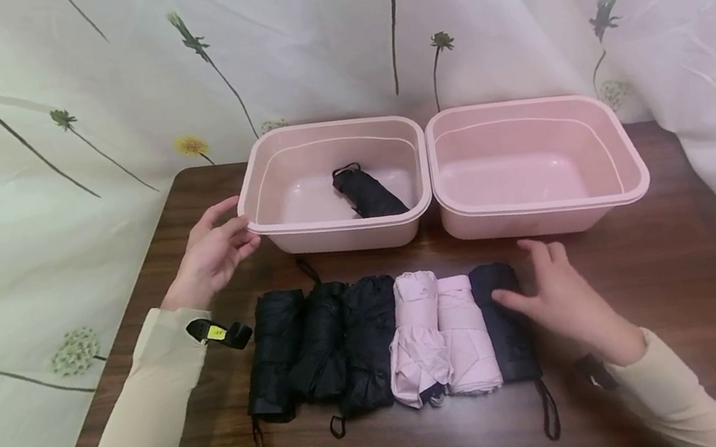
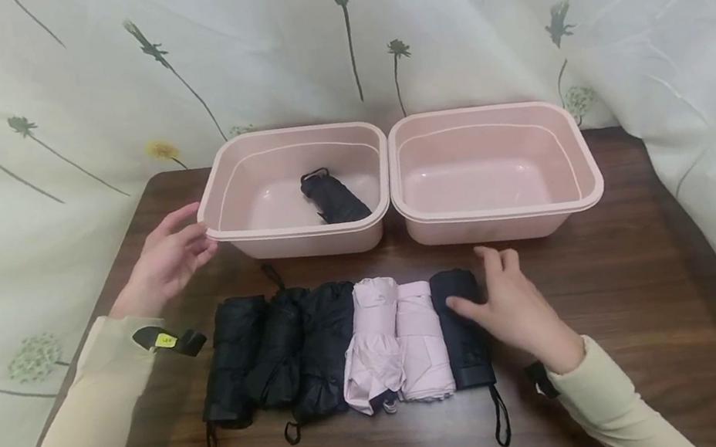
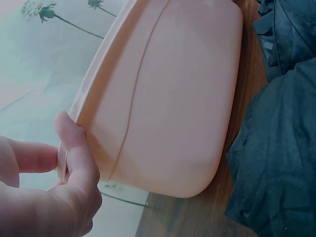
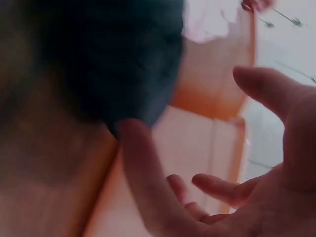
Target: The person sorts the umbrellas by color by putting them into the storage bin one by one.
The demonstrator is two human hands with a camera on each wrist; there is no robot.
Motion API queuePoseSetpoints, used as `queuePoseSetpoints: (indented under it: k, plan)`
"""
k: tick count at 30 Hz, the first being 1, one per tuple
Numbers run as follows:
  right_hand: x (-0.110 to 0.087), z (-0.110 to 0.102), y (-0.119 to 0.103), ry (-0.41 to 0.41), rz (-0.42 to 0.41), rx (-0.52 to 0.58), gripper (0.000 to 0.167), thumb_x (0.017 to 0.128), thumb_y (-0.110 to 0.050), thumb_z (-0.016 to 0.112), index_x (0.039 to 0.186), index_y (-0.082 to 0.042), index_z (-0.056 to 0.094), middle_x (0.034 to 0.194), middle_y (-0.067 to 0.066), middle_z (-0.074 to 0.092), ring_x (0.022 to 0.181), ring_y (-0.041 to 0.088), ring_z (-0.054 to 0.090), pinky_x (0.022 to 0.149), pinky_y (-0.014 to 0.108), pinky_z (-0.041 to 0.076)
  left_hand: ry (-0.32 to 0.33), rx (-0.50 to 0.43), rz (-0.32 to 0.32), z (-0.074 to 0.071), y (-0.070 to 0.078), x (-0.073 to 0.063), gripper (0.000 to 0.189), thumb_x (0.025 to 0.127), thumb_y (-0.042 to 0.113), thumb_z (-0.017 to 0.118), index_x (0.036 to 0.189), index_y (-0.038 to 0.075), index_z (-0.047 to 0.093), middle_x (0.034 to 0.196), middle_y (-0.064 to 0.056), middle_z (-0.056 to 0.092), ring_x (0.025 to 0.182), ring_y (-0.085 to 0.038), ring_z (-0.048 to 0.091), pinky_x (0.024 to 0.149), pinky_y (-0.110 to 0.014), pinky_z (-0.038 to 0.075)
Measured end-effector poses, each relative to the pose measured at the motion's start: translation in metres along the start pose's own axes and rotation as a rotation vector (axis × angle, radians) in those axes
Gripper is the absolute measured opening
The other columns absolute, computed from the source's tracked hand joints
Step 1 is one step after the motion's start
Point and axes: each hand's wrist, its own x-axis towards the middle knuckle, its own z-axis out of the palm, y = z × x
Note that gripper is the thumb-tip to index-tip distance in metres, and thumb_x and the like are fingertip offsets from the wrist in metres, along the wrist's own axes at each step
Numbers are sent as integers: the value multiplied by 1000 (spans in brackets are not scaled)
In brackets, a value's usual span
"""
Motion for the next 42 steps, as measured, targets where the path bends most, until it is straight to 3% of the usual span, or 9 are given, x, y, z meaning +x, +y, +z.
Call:
queuePoseSetpoints:
  k: [3, 9, 17, 27, 34, 42]
  plan:
    - [-1, 15, 2, -53, 34, -50, 101, 80, -59, 70, 144, 4, 24, 128, 30, 33, 101, 41, 55, 91, 57, 50, -2, -2, -4, 0, 0, -2, 58, 98, 11, 54, 149, 18, 29, 104, -8, 52, 70, -10, 62, 69, -21, 58]
    - [0, 32, 5, -83, 50, -106, 104, 77, -64, 69, 144, 3, 26, 123, 31, 35, 90, 41, 61, 80, 54, 53, 6, -18, -19, -4, -4, -4, 58, 97, 10, 55, 149, 19, 29, 108, -10, 49, 71, -11, 61, 69, -21, 58]
    - [3, 26, 7, -114, 55, -113, 99, 77, -57, 73, 143, 1, 28, 128, 34, 38, 94, 48, 59, 81, 59, 51, -15, -62, -14, -5, -2, -4, 59, 97, 6, 54, 149, 17, 28, 111, -12, 45, 70, -11, 61, 67, -21, 57]
    - [1, 18, 8, -89, 56, -228, 87, 79, -50, 73, 142, -2, 36, 120, 29, 46, 85, 40, 61, 67, 55, 53, -13, -53, -13, -3, -2, -4, 58, 97, 7, 54, 149, 17, 29, 108, -11, 47, 69, -11, 62, 67, -21, 58]
    - [-3, 16, 4, -173, 63, -282, 106, 70, -59, 77, 146, -1, 31, 116, 33, 45, 78, 35, 60, 62, 52, 54, -9, -50, -8, -2, -2, -2, 56, 98, 6, 52, 148, 17, 30, 102, -10, 51, 67, -11, 62, 67, -21, 57]
    - [-4, 19, 3, -208, 90, -269, 113, 68, -55, 81, 149, -2, 23, 113, 34, 45, 74, 32, 58, 63, 49, 54, -9, -51, -13, -1, 1, -3, 56, 98, 6, 52, 149, 17, 30, 108, -12, 47, 68, -10, 61, 67, -21, 58]
